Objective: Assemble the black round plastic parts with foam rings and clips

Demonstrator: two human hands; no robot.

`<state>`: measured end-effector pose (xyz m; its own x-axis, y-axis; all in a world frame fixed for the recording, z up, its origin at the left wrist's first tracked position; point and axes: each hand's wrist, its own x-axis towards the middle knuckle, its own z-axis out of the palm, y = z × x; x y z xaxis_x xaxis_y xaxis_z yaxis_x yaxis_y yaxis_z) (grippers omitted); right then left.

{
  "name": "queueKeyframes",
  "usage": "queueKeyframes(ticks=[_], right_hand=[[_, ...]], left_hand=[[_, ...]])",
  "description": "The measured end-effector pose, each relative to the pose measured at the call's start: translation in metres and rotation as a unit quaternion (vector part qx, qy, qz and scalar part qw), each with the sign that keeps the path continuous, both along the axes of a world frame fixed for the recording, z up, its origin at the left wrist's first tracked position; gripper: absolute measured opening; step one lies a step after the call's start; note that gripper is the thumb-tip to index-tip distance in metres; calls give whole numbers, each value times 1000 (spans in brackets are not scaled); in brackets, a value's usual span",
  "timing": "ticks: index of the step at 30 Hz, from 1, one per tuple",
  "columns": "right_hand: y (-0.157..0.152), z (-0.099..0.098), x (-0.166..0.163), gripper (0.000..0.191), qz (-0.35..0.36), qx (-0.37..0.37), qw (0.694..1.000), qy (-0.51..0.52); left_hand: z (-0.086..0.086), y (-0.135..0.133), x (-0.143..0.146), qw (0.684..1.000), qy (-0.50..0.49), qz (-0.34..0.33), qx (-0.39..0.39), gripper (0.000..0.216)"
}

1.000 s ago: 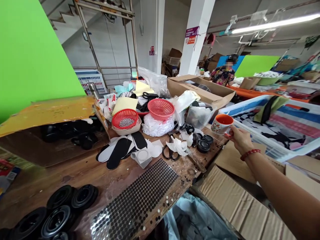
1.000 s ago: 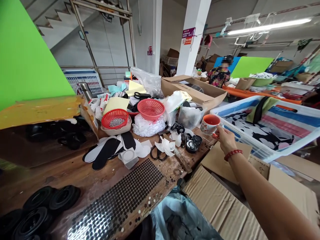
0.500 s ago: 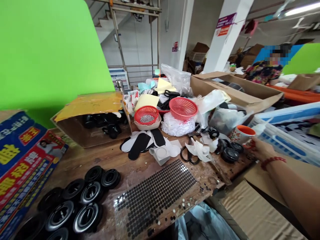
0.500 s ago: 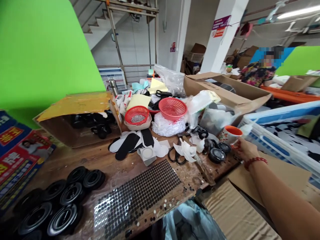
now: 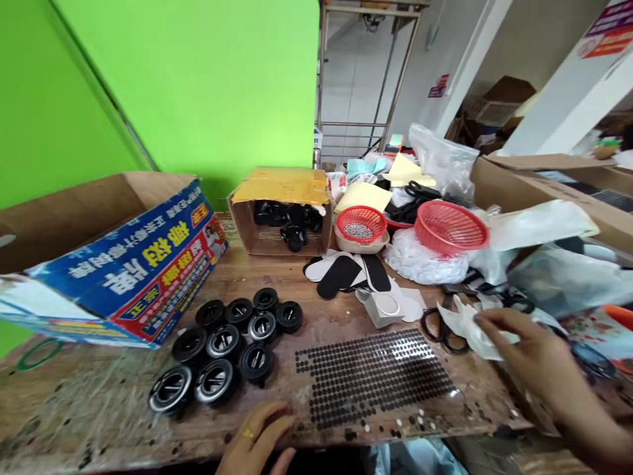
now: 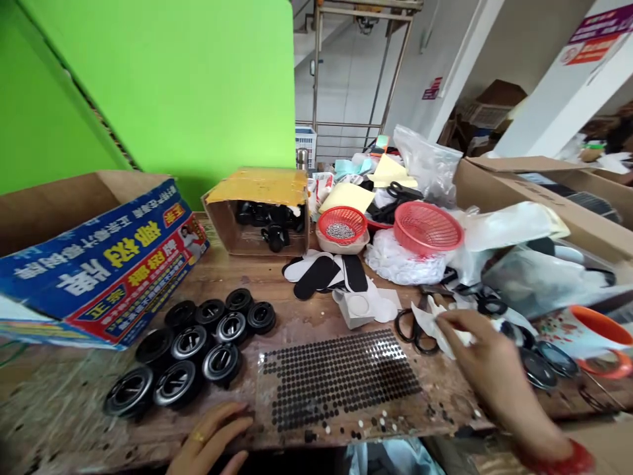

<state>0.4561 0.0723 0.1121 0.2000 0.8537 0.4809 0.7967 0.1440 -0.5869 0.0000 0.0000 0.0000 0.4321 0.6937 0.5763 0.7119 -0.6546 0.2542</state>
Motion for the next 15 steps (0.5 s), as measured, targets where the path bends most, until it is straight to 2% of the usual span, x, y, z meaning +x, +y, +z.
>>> queueKeyframes(ticks=[2, 4, 7, 10, 15], right_hand=[[12, -5, -59, 16, 114, 3, 991, -67], [21, -12, -105, 21, 198, -34, 972, -124], [29, -32, -144, 27, 268, -115, 941, -172], [24, -63, -151, 28, 259, -146, 937, -184], [-2, -108, -131, 33, 185, -117, 957, -193]], left_hand=[[2, 3, 6, 1000, 6, -8, -11, 31], [5, 4, 10, 999, 11, -15, -38, 37], [5, 6, 14, 997, 12, -20, -78, 43], [0, 6, 16, 996, 18, -8, -92, 42], [-9, 7, 18, 996, 38, 4, -85, 40]])
